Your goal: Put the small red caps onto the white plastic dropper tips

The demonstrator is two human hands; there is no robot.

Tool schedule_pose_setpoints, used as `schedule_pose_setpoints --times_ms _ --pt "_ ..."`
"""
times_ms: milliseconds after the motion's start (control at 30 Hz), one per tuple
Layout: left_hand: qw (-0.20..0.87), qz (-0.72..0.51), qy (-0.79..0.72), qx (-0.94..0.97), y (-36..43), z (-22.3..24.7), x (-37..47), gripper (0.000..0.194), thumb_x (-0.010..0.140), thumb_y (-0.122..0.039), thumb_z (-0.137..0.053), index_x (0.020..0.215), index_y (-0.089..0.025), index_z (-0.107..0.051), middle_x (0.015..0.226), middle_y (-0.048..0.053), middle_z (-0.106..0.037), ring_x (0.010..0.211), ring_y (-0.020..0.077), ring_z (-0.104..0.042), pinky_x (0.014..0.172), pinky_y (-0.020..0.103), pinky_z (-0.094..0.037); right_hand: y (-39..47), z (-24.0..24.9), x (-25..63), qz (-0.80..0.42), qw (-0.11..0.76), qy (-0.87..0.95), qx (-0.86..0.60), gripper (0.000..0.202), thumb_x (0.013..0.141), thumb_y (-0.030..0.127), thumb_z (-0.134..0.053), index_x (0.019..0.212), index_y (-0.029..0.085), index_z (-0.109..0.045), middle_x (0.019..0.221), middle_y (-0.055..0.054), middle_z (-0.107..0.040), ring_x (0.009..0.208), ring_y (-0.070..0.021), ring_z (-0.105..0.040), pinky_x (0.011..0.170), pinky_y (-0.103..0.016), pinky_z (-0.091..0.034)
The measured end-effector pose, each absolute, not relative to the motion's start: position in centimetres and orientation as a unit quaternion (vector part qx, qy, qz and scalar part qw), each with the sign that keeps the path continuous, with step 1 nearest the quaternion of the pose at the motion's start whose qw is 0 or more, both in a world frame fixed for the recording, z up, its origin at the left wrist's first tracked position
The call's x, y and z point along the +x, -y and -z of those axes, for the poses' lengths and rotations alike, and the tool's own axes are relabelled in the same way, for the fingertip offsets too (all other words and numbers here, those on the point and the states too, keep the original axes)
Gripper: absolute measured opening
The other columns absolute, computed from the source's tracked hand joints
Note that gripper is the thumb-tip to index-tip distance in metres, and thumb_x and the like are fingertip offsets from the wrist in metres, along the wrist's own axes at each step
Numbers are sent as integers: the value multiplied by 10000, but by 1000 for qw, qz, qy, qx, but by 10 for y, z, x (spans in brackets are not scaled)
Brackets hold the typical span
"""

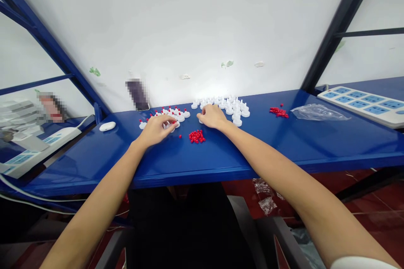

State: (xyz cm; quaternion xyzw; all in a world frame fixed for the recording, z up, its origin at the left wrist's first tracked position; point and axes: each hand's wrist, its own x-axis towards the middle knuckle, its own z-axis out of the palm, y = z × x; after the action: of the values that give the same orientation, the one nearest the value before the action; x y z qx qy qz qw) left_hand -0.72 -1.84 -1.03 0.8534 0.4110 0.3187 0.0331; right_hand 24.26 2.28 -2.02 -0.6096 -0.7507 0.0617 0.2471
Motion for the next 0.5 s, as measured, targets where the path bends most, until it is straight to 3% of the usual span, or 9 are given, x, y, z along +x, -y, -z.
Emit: schedule_pose_setpoints --times_ms 167,333,500 --pt "-74 -250 -404 877 18 13 -10 264 920 -389 -562 867 -184 -719 953 78 -649 882 219 -616 819 356 -484 -21 20 242 -55 211 750 -625 265 851 372 -557 952 191 -721 969 -112 -737 953 -264 -659 749 -316 -468" --pt "-74 -240 -447 858 13 16 -16 257 906 -371 -550 858 -184 -720 952 74 -590 844 218 -601 772 359 -487 -19 21 242 -57 209 757 -616 278 851 373 -560 991 193 -720 995 -116 -737 955 -268 -661 735 -315 -468" --pt "-73 -275 -448 847 11 15 -19 284 895 -338 -561 1131 -204 -645 971 65 -602 866 228 -590 776 350 -459 -19 22 241 -53 223 764 -603 235 840 337 -583 955 198 -733 955 -102 -748 912 -257 -676 721 -309 -466"
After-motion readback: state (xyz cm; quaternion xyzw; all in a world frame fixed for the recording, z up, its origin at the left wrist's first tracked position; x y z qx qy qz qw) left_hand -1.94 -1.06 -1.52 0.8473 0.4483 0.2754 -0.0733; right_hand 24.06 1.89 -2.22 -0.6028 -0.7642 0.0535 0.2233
